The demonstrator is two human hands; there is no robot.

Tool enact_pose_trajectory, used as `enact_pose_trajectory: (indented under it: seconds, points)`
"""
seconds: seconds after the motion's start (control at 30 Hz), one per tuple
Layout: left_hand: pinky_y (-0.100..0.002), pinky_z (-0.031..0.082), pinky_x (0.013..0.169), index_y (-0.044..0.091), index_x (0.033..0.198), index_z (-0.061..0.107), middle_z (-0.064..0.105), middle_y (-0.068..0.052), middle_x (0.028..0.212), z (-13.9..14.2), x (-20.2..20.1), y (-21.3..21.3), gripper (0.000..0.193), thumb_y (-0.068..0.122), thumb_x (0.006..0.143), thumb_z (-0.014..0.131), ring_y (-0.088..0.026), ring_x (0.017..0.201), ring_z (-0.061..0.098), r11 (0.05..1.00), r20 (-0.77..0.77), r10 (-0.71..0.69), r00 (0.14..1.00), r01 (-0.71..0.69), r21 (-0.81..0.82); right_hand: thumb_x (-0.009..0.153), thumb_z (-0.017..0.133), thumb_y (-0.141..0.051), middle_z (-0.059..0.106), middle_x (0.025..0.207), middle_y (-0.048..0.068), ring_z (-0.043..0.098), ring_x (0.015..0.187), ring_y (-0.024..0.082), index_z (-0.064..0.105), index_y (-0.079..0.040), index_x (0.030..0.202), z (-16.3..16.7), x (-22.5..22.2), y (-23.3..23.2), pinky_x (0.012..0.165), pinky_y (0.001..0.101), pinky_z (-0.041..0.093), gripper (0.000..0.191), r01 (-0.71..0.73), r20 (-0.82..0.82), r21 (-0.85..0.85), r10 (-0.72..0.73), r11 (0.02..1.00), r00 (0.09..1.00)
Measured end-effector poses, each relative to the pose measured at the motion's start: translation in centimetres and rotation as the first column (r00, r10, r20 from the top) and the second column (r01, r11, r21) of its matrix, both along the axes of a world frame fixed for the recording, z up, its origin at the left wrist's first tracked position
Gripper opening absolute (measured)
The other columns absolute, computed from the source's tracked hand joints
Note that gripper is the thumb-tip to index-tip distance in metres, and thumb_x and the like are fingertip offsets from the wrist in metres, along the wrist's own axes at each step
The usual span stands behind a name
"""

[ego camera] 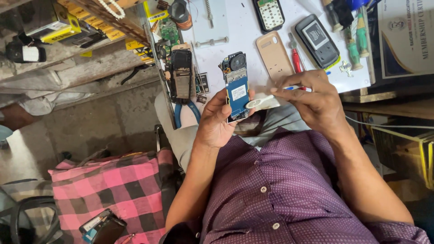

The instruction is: The person repairs a mobile phone at a cluttered workbench. They pry open the phone's back cover, use a screwdriver on internal components, detach and reposition the battery, press components into place, and finally clean the phone's interior with a small brush.

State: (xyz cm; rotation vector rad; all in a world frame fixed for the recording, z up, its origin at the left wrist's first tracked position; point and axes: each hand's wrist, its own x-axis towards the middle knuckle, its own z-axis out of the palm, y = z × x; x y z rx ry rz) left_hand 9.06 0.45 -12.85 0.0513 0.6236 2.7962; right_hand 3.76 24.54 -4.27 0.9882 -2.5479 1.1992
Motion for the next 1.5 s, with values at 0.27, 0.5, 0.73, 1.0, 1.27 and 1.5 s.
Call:
enact_pose_trajectory:
  seconds: [0.27,0.5,0.73,1.0,1.27,1.5]
  points:
    - [-0.054,0.051,0.118,0.001,0.149,0.054,0.06,-0.024,0.146,0.1,0.1,0.5,0.05,0.013,0.103,0.072,-0.036,0.139,0.059,1.0,-0.017,-0.009,1.0,0.009,0.02,0.083,0.074,0.008,0.073,0.111,0.002,0.065,0.104,0.019,0.08,-0.015,0.111,-0.6,0.1,0.2,0.092,0.0345,0.045,0.037,-0.013,-0.015,0.003,0.013,1.0,1.0]
    - [-0.055,0.051,0.118,0.0,0.149,0.054,0.059,-0.024,0.145,0.2,0.2,0.6,0.051,0.014,0.103,0.072,-0.036,0.138,0.06,1.0,-0.015,-0.009,1.0,0.009,0.012,0.084,0.074,0.008,0.072,0.109,0.003,0.066,0.105,0.019,0.079,-0.014,0.113,0.0,-0.1,0.6,0.094,0.0354,0.044,0.037,-0.019,0.007,-0.005,0.019,1.0,1.0]
    - [-0.055,0.051,0.118,0.002,0.148,0.055,0.061,-0.025,0.146,0.0,0.1,0.5,0.05,0.015,0.104,0.072,-0.036,0.137,0.06,0.999,-0.023,-0.014,1.0,0.015,0.036,0.083,0.072,0.01,0.072,0.11,0.004,0.066,0.105,0.019,0.08,-0.015,0.112,-0.6,0.0,0.5,0.092,0.0351,0.046,0.039,-0.022,0.011,0.007,0.022,1.0,1.0]
    - [-0.053,0.052,0.116,0.001,0.146,0.058,0.061,-0.026,0.14,-0.2,0.1,0.6,0.048,0.016,0.103,0.074,-0.033,0.129,0.062,1.0,0.002,0.01,1.0,-0.01,0.02,0.086,0.075,0.006,0.072,0.11,0.004,0.067,0.106,0.019,0.079,-0.013,0.107,-0.8,1.0,0.1,0.094,0.0316,0.052,0.028,-0.107,0.138,-0.216,0.138,0.97,0.981]
    - [-0.05,0.051,0.115,0.006,0.141,0.061,0.061,-0.027,0.142,-0.6,-0.1,-0.3,0.043,0.014,0.1,0.074,-0.036,0.129,0.064,0.989,0.044,0.045,0.998,-0.051,0.142,0.093,0.078,0.001,0.072,0.11,0.009,0.069,0.104,0.019,0.075,-0.004,0.113,-0.6,0.7,2.5,0.092,0.0301,0.053,0.021,0.166,0.307,-0.227,-0.092,0.96,0.947]
    - [-0.047,0.052,0.114,0.003,0.139,0.064,0.062,-0.027,0.14,-0.8,0.2,-0.7,0.045,0.017,0.098,0.078,-0.035,0.127,0.065,0.996,0.007,0.025,1.0,-0.026,0.088,0.089,0.079,-0.002,0.072,0.106,0.006,0.068,0.103,0.021,0.077,-0.007,0.109,-1.4,0.5,1.8,0.094,0.0327,0.049,0.021,0.082,0.234,-0.179,-0.038,0.98,0.971]
